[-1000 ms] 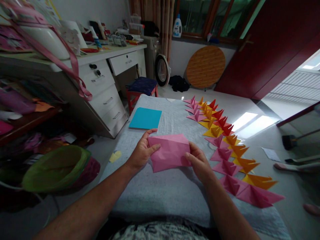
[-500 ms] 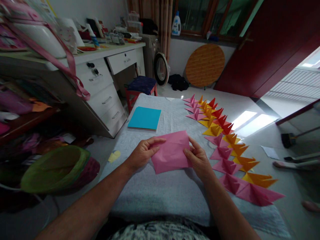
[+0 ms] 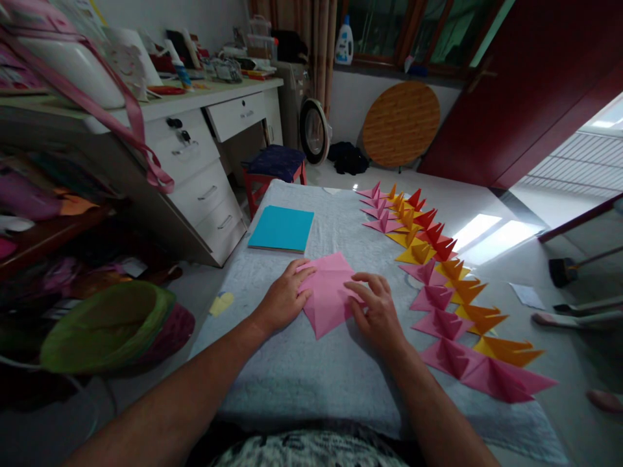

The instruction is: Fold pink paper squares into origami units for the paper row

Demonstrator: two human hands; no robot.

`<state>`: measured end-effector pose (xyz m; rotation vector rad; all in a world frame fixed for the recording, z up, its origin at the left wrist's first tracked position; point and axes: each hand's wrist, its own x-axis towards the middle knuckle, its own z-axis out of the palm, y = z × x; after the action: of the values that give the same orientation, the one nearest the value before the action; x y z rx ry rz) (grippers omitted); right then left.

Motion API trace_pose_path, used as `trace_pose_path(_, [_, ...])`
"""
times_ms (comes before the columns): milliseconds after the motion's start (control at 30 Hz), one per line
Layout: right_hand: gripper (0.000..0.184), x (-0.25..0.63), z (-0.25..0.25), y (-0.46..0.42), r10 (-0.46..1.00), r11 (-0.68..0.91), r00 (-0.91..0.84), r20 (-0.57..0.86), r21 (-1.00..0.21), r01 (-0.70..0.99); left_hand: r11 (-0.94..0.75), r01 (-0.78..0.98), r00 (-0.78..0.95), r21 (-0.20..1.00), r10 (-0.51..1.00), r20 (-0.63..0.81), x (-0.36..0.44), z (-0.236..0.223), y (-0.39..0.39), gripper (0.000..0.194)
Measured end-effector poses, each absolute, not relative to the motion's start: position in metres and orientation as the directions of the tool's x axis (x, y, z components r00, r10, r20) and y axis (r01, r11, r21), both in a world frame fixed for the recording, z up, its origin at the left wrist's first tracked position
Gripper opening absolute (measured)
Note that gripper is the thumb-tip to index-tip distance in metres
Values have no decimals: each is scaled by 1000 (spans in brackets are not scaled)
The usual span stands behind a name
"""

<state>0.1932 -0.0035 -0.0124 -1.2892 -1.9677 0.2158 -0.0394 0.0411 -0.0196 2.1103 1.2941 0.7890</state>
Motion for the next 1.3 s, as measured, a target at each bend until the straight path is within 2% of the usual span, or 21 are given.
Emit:
trace_pose_path(67, [22,191,-12,-4,858,503,-329,394,-513,696,-406,669,340,623,912,230,-42,-20,41,46])
trace_pose_path(167, [21,192,-12,-5,881,473,-359,308,-530,705,-423,721,344,549,906,247,-50,-20,43,52])
trace_pose_path(233, [31,194,-12,-5,885,466,-356,301,-535,705,-452,696,391,557,890,234,-58,-19,46,60])
trace_pose_path(333, [56,197,-13,-7,888,459,-366,277,-523,718,-504,624,475,598,852,221,-69,-19,50,73])
trace_pose_path(433, [64,198,-15,-7,893,449,-374,249,-505,737,-549,565,539,615,811,228,-77,-18,54,77])
trace_pose_path(667, [66,198,-17,-7,886,463,-382,261,-512,724,-529,484,557,698,801,221,-72,-11,53,44])
trace_pose_path(767, [69,198,-18,-8,883,470,-385,270,-511,719,-537,463,587,706,782,210,-68,-10,51,47])
trace_pose_path(867, [70,198,-19,-8,880,476,-387,277,-512,716,-573,473,617,669,758,212,-68,-12,49,62])
trace_pose_path(933, [70,199,-20,-8,879,477,-387,278,-515,712,-607,507,608,612,755,246,-68,-14,49,62])
trace_pose_path(1133, [69,199,-18,-7,882,471,-388,268,-529,705,-636,632,547,443,771,326,-63,-18,46,30])
trace_pose_path(1300, [82,197,-13,-11,876,481,-411,251,-489,727,-609,615,515,501,791,330,-57,-19,44,22])
